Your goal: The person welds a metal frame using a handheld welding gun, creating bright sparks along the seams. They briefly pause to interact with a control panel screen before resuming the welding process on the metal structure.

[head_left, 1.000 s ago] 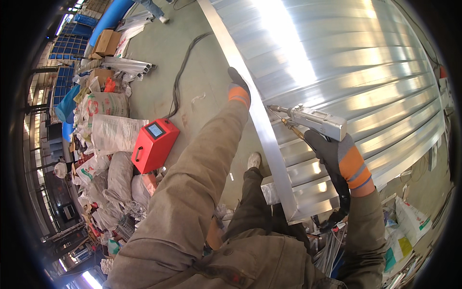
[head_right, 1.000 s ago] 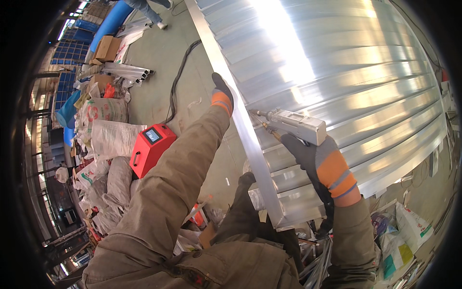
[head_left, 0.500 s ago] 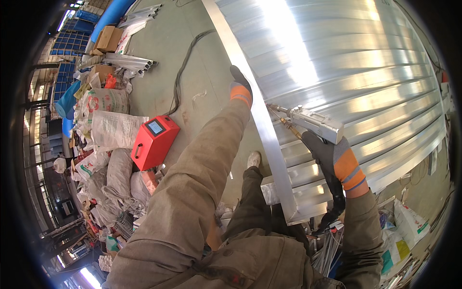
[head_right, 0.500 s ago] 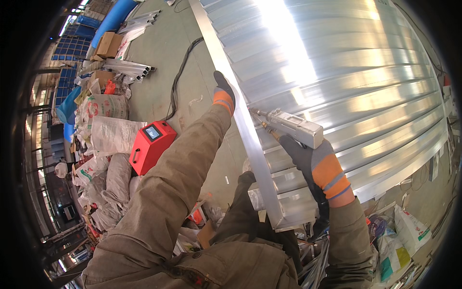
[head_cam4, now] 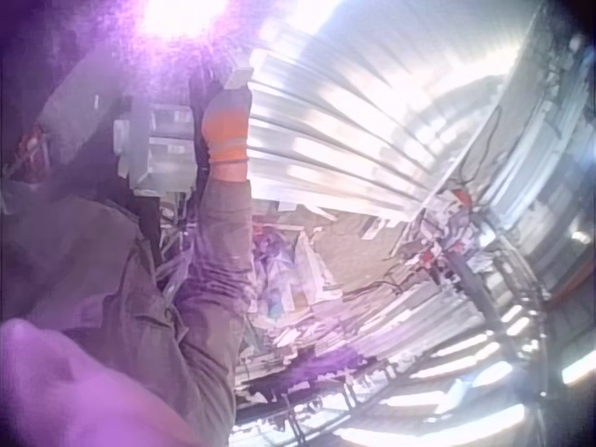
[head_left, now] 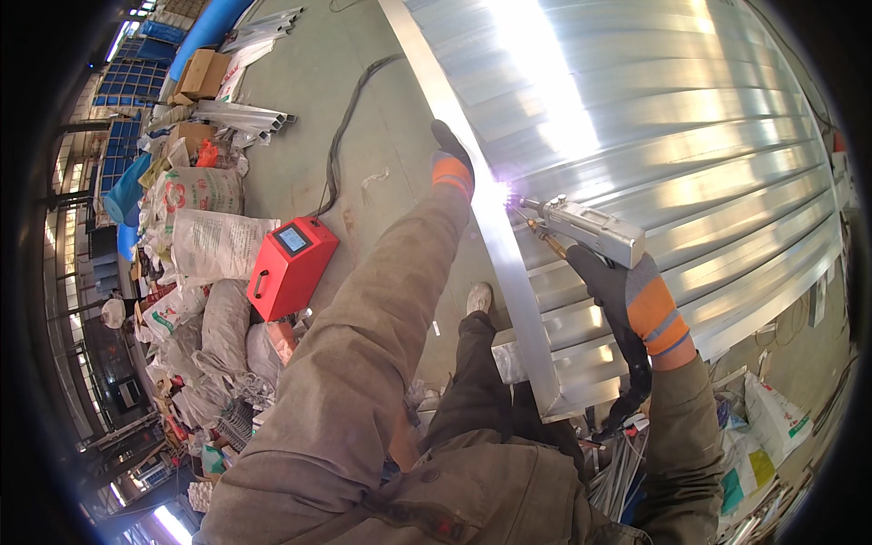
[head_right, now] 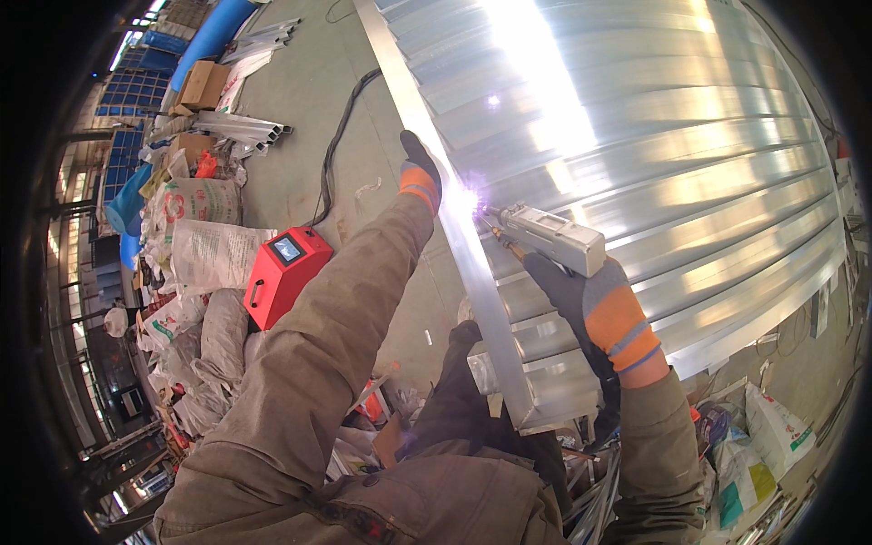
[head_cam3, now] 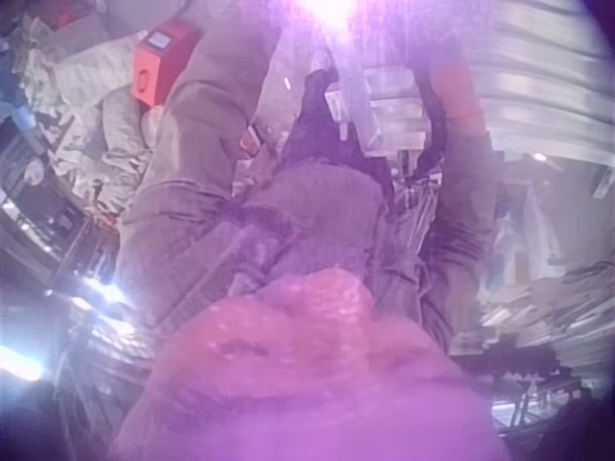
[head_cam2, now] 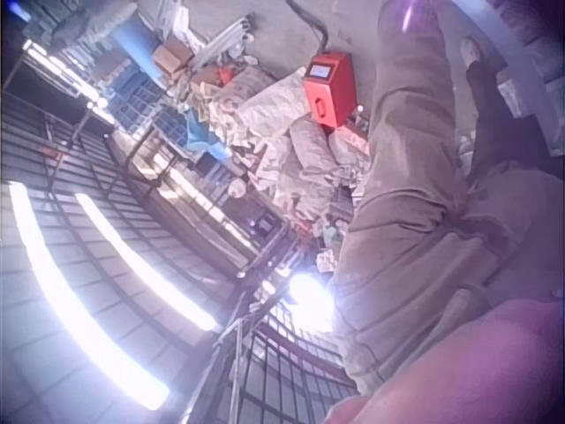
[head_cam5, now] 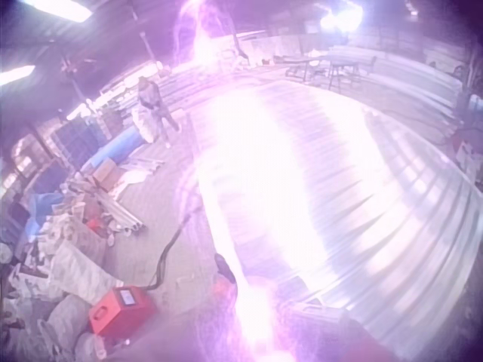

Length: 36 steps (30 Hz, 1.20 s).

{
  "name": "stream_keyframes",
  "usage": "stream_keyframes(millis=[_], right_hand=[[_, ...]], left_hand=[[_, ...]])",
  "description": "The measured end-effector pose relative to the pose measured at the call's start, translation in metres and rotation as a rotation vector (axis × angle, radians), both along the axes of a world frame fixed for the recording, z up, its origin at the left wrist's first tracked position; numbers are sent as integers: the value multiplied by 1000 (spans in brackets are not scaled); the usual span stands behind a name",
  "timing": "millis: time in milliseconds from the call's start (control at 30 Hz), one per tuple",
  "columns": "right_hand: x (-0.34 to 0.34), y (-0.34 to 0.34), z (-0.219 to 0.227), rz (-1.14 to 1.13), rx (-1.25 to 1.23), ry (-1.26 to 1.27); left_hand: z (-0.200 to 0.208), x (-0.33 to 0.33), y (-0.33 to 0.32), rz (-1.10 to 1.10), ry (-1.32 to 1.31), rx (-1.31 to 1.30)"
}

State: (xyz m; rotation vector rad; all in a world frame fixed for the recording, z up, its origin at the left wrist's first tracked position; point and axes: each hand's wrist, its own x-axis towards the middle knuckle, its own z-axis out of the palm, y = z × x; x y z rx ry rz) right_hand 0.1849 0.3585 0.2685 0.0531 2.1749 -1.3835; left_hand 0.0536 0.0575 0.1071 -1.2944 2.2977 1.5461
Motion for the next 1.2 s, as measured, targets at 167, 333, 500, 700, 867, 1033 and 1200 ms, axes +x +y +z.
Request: stream_keyframes(millis=[167,333,500,700,867,1033,1200], right_hand=[[1,3,-3,7,-18,-3],[-2,1,-7,41,23,39],[-3,5,-3,48,54,-63],[0,3,-4,50,-5,46],[4,10,6,-14,-11,-94],[2,9,6,-31,21,-153],[0,9,11,-15,0,-119]], left_hand=[[3,0,1,22,-13,7],[1,-1,0,-5,-9,-7],[-9,-2,-2,3,5,-15],[-33,-10,-21,1,-33,5],[-53,-11,-17,-43,38,-23],[-53,-17,-26,-2,-7,-91],[-55,-18,-27,1,0,-82]])
